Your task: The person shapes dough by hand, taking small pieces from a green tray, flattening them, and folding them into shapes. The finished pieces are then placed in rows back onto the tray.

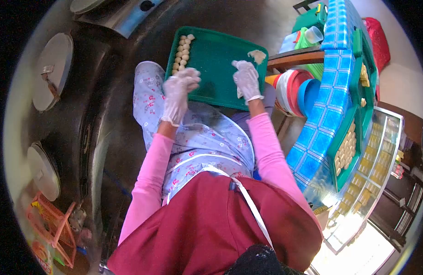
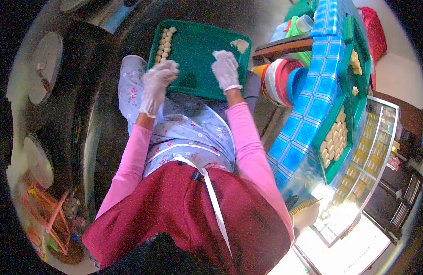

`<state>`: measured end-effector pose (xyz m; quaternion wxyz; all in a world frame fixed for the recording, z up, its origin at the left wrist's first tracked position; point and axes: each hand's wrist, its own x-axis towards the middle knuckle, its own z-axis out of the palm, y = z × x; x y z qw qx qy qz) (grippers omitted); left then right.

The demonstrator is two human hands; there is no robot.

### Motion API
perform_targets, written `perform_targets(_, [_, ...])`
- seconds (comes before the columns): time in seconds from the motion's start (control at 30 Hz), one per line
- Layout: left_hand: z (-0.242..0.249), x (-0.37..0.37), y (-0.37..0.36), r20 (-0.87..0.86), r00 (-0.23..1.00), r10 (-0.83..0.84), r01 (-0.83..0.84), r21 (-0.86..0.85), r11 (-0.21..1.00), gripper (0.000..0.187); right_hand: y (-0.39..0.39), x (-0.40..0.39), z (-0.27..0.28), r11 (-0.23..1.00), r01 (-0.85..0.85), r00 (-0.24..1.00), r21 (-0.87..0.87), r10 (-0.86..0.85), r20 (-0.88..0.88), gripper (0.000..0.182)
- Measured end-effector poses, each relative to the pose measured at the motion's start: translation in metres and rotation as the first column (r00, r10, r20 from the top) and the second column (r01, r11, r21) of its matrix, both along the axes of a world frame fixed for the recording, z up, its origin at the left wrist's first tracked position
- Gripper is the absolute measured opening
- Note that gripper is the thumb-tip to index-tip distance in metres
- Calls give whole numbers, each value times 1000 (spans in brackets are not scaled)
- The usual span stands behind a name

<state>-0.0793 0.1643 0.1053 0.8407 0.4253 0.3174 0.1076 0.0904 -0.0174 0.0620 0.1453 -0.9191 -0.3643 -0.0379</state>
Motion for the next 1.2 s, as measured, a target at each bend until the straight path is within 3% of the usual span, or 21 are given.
perform_targets(0.03, [-4,10,-15,-35,992,-120,117,-79,990,29,-21,8,0,989,-15,1000,-146,14,-7,25])
perform_targets(0.13, [-29,34,-64,85,896,-437,429,-425,797,29,-59,20,-9,942,-336,934,11,335,-123,23])
perform_targets(0.17, [-49,43,-82,152,869,-472,468,-566,679,28,-62,21,-3,944,-327,929,-55,310,-205,25])
perform_targets(0.23, [-56,61,-108,118,852,-510,405,-764,501,27,-67,20,18,932,-314,903,-182,234,-360,32])
perform_targets(0.33, [-68,74,-137,264,885,-384,452,-689,566,26,-78,19,15,946,-246,940,-212,180,-289,19])
perform_targets(0.43, [-84,96,-150,92,954,-286,186,-929,321,23,-85,12,-2,988,-126,964,-95,99,-248,13])
perform_targets(0.5, [-95,100,-157,52,951,-305,188,-879,437,20,-89,0,3,997,2,968,-72,-20,-250,13])
perform_targets(0.53, [-101,102,-159,31,949,-313,190,-849,492,19,-92,-5,3,995,69,960,70,-47,-275,13])
perform_targets(0.57, [-106,104,-162,-1,949,-315,174,-831,527,19,-96,-9,5,981,142,898,133,-71,-434,12])
perform_targets(0.6, [-111,104,-164,-20,947,-322,179,-797,576,19,-101,-16,13,957,227,809,181,-82,-582,12])
perform_targets(0.67, [-118,101,-166,-56,932,-359,230,-675,702,19,-94,-38,44,733,651,425,197,-137,-895,13])
perform_targets(0.73, [-124,94,-163,-152,859,-490,445,-253,859,20,-95,-46,54,656,719,339,231,-40,-940,13])
perform_targets(0.77, [-127,92,-159,-285,769,-572,623,136,770,20,-94,-51,59,616,750,296,242,14,-955,13])
perform_targets(0.83, [-122,91,-150,-452,693,-562,720,484,497,21,-89,-60,95,546,793,199,269,185,-962,13])
perform_targets(0.87, [-117,93,-148,-276,747,-604,664,262,701,21,-89,-62,103,475,825,166,307,314,-935,13])
perform_targets(0.9, [-105,94,-145,-16,865,-501,472,-313,824,22,-90,-62,107,402,853,141,333,437,-888,13])
perform_targets(0.93, [-88,94,-141,83,920,-383,350,-616,706,23,-88,-58,99,338,844,225,417,482,-847,14])
perform_targets(0.97, [-71,91,-139,135,945,-297,288,-772,566,23,-87,-55,92,400,761,379,511,365,-850,15])
perform_targets(1.03, [-34,83,-132,140,969,-204,230,-815,531,24,-76,-50,86,549,562,666,618,142,-732,19])
perform_targets(1.1, [-23,79,-122,91,988,-122,147,-775,614,22,-78,-40,53,801,207,870,562,112,-480,19])
perform_targets(1.2, [-38,74,-105,28,998,53,-18,-709,705,26,-59,-18,40,765,305,821,568,91,-563,16])
